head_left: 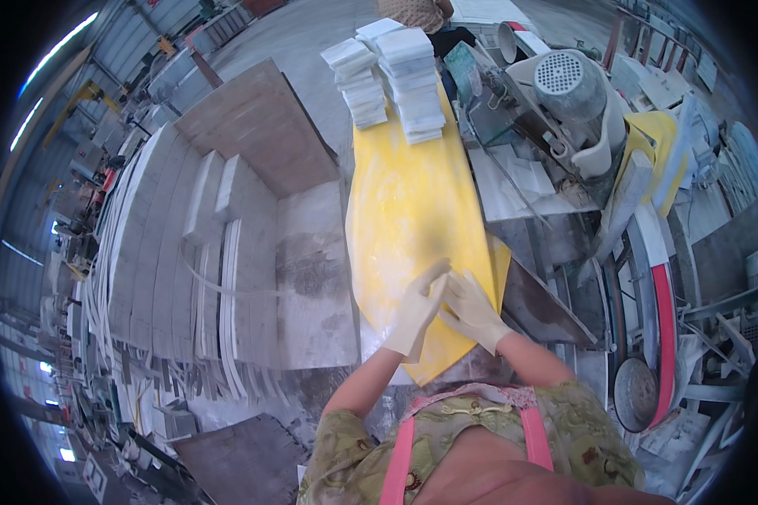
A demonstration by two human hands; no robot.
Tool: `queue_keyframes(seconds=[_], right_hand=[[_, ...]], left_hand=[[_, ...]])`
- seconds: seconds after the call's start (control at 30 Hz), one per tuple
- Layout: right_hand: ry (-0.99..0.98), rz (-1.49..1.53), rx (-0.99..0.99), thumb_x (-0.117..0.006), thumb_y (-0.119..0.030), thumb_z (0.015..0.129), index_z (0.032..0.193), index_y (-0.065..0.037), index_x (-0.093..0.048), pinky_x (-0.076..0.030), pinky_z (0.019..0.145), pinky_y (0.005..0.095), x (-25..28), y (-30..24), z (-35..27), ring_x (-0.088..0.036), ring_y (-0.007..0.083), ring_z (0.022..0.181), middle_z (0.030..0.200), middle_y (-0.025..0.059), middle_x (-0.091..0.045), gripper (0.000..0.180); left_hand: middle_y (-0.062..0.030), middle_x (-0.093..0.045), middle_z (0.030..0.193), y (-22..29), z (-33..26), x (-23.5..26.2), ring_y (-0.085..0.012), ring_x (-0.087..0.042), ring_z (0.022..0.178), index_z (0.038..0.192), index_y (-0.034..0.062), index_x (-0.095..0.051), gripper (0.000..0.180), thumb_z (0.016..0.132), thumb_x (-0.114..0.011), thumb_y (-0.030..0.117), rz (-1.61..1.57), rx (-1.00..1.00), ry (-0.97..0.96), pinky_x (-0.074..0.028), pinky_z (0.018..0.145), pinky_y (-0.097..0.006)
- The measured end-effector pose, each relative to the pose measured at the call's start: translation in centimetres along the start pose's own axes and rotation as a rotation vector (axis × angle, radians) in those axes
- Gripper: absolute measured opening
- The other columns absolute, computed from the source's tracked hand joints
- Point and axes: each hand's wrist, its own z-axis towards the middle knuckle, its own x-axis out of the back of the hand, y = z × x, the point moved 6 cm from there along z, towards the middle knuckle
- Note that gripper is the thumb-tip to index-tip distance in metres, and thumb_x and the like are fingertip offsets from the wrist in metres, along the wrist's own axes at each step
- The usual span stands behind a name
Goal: The person picks up white rectangular tiles from a pile and places them onto a yellow conveyor belt, stacking them in neat piles. The person wears gloves and repeatedly transfers tiles from the floor to the belt, forming multiple stacks.
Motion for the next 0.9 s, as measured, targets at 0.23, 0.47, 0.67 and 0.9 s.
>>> queue_keyframes(seconds=[0.23,0.47,0.67,0.9], right_hand=[[0.195,0.111,0.191,-0.061,-0.025,0.091,0.129,0.003,-0.059,-0.032,0.117,0.0509,3.7,0.4,-1.9,-0.046,0.0416,0.134,0.134,0.0243,-0.057,0.047],[0.135,-0.033,0.137,-0.062,-0.027,0.092,0.138,0.005,-0.053,-0.027,0.121,0.0516,1.7,1.9,-1.7,-0.042,0.0408,0.139,0.143,0.0259,-0.052,0.057],[0.097,-0.038,0.090,-0.060,-0.034,0.097,0.147,0.002,-0.047,-0.021,0.126,0.0528,1.3,1.8,-2.2,-0.035,0.0363,0.149,0.153,0.0223,-0.045,0.063],[0.071,0.021,0.050,-0.065,-0.032,0.094,0.143,0.001,-0.051,-0.026,0.124,0.0514,2.7,1.3,-1.1,-0.040,0.0351,0.144,0.151,0.0200,-0.048,0.061]], left_hand=[[-0.0160,-0.049,0.156,2.1,1.8,7.1,-0.0237,-0.045,0.145,0.152,0.0047,-0.046,0.060,0.104,-0.060,0.036,-0.149,-0.018,0.346,-0.035,0.118,-0.035],[-0.0181,-0.048,0.153,7.0,17.4,14.0,-0.0259,-0.050,0.137,0.161,0.0087,-0.027,0.078,0.100,-0.066,0.037,-0.348,-0.116,0.415,-0.043,0.109,-0.039],[-0.0199,-0.046,0.151,12.9,29.4,17.3,-0.0341,-0.060,0.123,0.162,0.0121,-0.025,0.081,0.099,-0.062,0.047,-0.544,-0.279,0.413,-0.053,0.101,-0.040],[-0.0186,-0.066,0.115,14.5,36.1,18.4,-0.0229,-0.071,0.087,0.134,0.0019,-0.058,0.060,0.095,-0.068,0.047,-0.722,-0.112,0.211,-0.060,0.067,-0.029]])
